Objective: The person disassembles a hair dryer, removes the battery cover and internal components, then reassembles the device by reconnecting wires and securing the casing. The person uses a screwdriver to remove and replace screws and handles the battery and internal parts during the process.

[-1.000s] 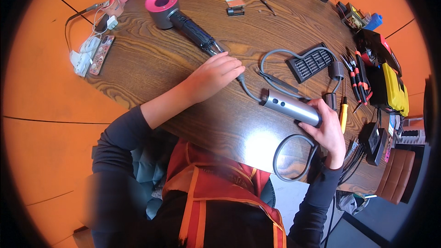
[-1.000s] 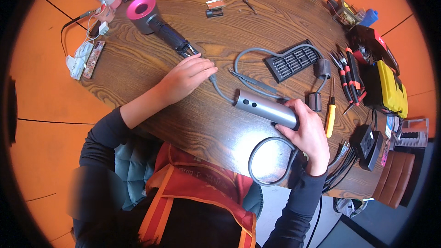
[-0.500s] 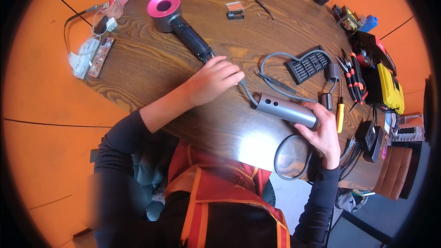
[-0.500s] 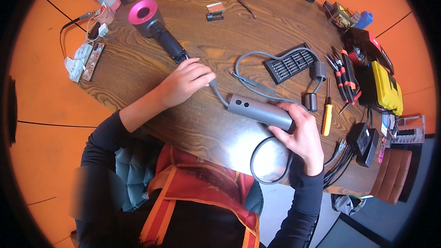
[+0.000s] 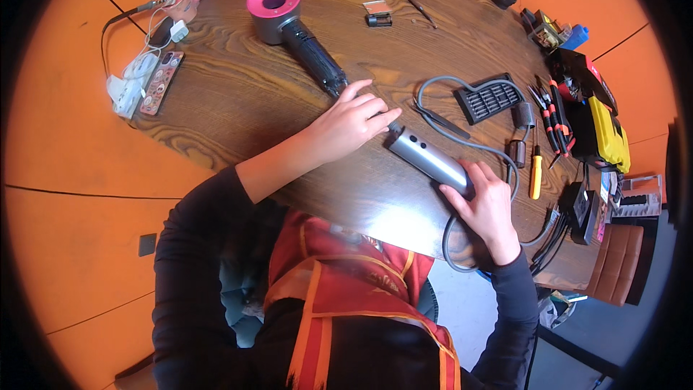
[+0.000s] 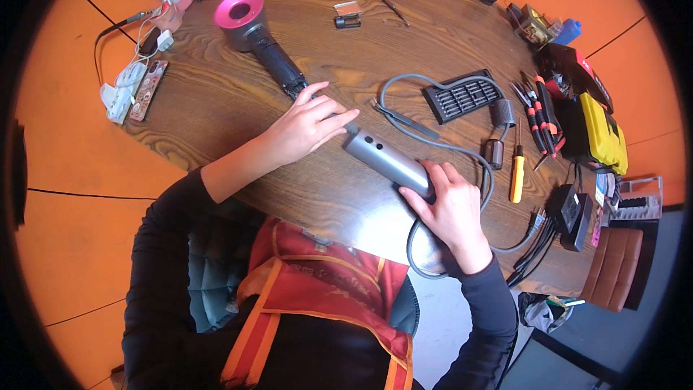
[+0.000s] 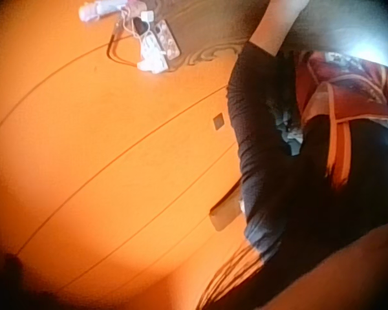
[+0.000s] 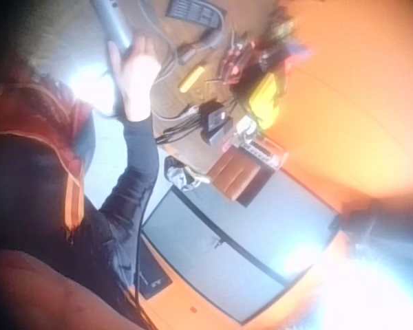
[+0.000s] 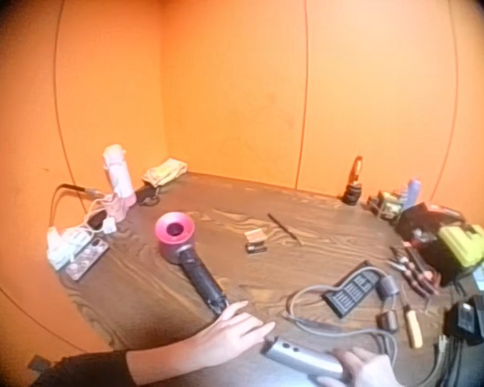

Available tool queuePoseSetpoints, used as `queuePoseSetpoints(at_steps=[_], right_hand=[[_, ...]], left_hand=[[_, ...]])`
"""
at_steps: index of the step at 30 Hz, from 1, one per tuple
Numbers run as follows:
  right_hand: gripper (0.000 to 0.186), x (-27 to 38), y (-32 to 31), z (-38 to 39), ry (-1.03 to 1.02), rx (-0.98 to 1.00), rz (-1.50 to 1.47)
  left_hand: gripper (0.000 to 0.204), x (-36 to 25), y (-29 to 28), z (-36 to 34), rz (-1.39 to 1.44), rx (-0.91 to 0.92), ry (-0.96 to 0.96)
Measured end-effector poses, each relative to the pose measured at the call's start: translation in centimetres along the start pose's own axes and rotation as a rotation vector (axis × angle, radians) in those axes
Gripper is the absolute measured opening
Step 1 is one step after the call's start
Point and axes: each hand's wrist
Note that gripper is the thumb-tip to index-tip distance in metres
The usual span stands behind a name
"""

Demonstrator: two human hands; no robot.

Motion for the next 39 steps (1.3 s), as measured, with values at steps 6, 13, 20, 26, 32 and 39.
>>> queuePoseSetpoints(at_steps=[6,13,20,26,32,39], right_hand=[[0.043,1.4,0.6,-0.6,0.043,-0.049,0.143],[0.043,2.6,-0.9,0.5,0.038,-0.192,0.082],[0.046,4.8,-1.6,1.6,0.09,-0.101,0.1],[0.081,4.3,-1.7,2.7,0.174,-0.014,0.127],[0.038,2.9,-2.0,2.4,0.127,-0.092,-0.055],[0.036,2.0,-2.4,2.2,0.163,-0.128,-0.227]], left_hand=[[0.057,-1.6,-1.5,0.6,0.127,-0.021,-0.192],[0.043,-12.3,1.1,3.3,1.45,-0.646,-0.997],[0.034,-12.4,3.7,-1.2,2.122,-0.686,-0.958],[0.031,-11.4,3.9,-1.4,2.009,-0.868,-1.253],[0.031,-10.4,3.3,-1.3,1.957,-0.928,-1.219],[0.027,-9.2,2.3,-1.7,1.917,-0.93,-1.162]])
Point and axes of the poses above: each hand's wrist, its own z-axis away from the middle knuckle, its own y-axis out of the palm, x = y × z, and after that the axes turned 10 degrees about z, right-handed
